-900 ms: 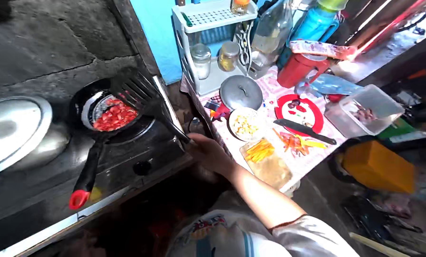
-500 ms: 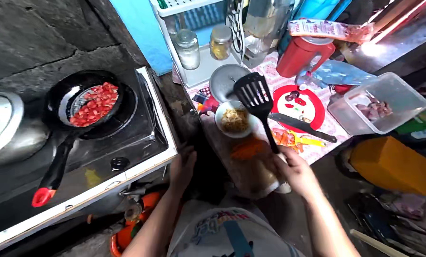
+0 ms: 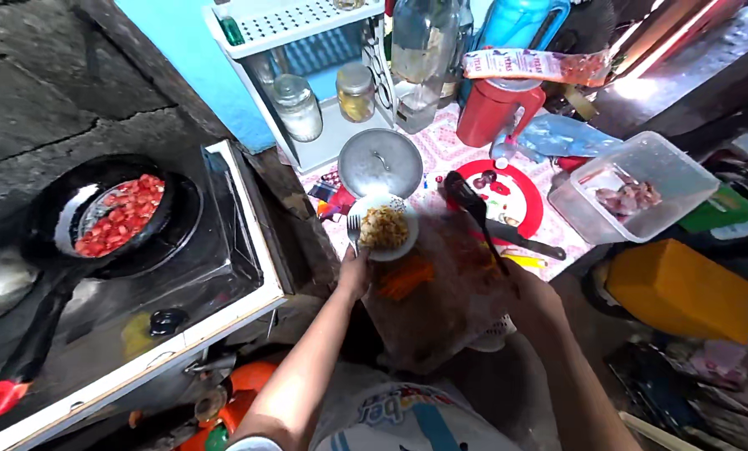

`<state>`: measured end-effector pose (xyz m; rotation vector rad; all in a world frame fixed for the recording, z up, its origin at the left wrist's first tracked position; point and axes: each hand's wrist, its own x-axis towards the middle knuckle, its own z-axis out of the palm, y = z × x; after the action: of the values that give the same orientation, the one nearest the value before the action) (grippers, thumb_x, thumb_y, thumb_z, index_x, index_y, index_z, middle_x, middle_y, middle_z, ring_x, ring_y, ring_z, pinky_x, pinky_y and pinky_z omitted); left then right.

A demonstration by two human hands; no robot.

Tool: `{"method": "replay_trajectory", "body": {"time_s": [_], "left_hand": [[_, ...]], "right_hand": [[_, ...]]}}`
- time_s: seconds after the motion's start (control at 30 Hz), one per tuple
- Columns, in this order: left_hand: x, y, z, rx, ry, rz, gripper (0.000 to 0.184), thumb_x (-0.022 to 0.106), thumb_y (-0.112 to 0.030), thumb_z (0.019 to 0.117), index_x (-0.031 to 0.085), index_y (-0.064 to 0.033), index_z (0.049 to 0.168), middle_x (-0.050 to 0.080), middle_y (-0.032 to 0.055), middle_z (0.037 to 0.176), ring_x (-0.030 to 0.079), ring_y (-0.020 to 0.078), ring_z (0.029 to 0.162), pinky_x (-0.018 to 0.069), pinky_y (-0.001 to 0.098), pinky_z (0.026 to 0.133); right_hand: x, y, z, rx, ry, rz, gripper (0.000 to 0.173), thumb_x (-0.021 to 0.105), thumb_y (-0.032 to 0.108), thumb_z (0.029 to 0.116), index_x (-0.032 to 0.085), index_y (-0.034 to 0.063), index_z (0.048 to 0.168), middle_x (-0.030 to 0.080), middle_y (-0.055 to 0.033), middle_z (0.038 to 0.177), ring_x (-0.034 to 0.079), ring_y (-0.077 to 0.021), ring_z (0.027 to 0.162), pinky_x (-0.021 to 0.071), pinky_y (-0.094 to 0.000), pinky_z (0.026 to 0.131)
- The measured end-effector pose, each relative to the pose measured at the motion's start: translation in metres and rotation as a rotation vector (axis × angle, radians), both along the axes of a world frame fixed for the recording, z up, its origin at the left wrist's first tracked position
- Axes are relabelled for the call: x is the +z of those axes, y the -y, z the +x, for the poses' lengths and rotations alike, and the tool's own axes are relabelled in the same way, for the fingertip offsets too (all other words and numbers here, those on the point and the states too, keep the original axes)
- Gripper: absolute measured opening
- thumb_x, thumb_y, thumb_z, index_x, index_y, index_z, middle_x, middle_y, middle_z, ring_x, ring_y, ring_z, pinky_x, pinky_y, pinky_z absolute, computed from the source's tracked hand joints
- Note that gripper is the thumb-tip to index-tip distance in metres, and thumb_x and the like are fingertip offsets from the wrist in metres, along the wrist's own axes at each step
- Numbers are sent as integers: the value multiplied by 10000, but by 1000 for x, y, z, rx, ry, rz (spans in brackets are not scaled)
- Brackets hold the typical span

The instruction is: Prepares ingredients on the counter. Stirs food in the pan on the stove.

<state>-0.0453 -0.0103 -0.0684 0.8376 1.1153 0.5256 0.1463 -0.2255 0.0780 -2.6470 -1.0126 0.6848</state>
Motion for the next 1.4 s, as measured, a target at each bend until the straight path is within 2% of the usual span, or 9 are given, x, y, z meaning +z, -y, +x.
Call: {"method": "replay_trajectory", "body": {"time_s": [0.1, 0.17, 0.23, 0.53, 0.7, 0.9, 1.07, 1.23, 1.4], "left_hand": [[-3, 4, 6, 69, 31, -10, 398, 483, -155, 1089, 390, -123, 1475, 587, 58, 803, 463, 91, 497, 403, 253, 434], [-7, 9, 4, 73, 57, 60, 452, 479, -105, 1082, 361, -75, 1516, 662, 108, 1154, 659, 116, 854, 565, 295, 719], [-11, 14, 3, 48, 17, 155, 468, 461, -83, 1077, 351, -13, 1526, 603, 173, 1340, 650, 178, 1097, 556, 368, 917], [-4, 26, -1, 83, -30, 248, 408, 508, -79, 1046, 445, 32, 1433, 645, 160, 1120, 652, 156, 895, 561, 351, 771], [-6, 25, 1, 127, 13, 243, 446, 507, -43, 1030, 431, 48, 1460, 616, 203, 1291, 647, 196, 1112, 552, 380, 954], [-5, 28, 0, 131, -56, 163, 474, 508, -65, 1046, 400, 16, 1501, 581, 215, 1336, 627, 223, 1113, 538, 400, 931], [-10, 34, 0, 157, 41, 128, 520, 490, -52, 1045, 332, -6, 1538, 578, 186, 1314, 634, 167, 988, 555, 344, 805], [-7, 34, 4, 201, 3, 90, 523, 518, -85, 1053, 344, -67, 1546, 601, 128, 1060, 500, 105, 627, 436, 275, 526], [-11, 32, 1, 139, -79, 183, 480, 506, -76, 1045, 391, 3, 1504, 610, 186, 1204, 610, 173, 862, 535, 353, 728]], "right_hand": [[11, -18, -12, 195, 109, -85, 475, 473, 123, 1076, 499, 191, 1545, 637, -221, 1354, 681, -422, 1121, 548, -579, 916], [21, -40, -21, 304, 164, -186, 515, 472, 125, 1078, 443, 230, 1581, 621, -220, 1385, 659, -440, 1164, 542, -577, 924], [28, -64, -30, 368, 197, -225, 537, 495, 117, 1062, 426, 206, 1587, 604, -242, 1388, 623, -476, 1199, 525, -604, 933], [28, -115, -70, 502, 253, -363, 479, 417, -10, 1046, 482, 48, 1517, 594, -298, 1341, 586, -473, 1246, 488, -600, 984], [34, -113, -91, 590, 210, -523, 503, 363, -67, 1037, 430, 3, 1531, 558, -308, 1386, 569, -479, 1259, 468, -602, 990], [43, -105, -96, 627, 233, -625, 476, 357, -62, 1043, 448, -7, 1507, 564, -290, 1376, 580, -454, 1251, 480, -578, 980], [51, -115, -85, 550, 322, -395, 396, 421, -13, 1043, 591, 15, 1399, 642, -267, 1284, 633, -442, 1174, 504, -567, 936], [40, -131, -87, 538, 278, -508, 364, 405, -14, 1046, 563, -69, 1369, 596, -287, 1334, 595, -447, 1235, 486, -580, 975], [48, -116, -98, 571, 173, -740, 420, 403, -38, 1031, 490, -58, 1441, 563, -299, 1366, 589, -456, 1241, 502, -588, 954]]}}
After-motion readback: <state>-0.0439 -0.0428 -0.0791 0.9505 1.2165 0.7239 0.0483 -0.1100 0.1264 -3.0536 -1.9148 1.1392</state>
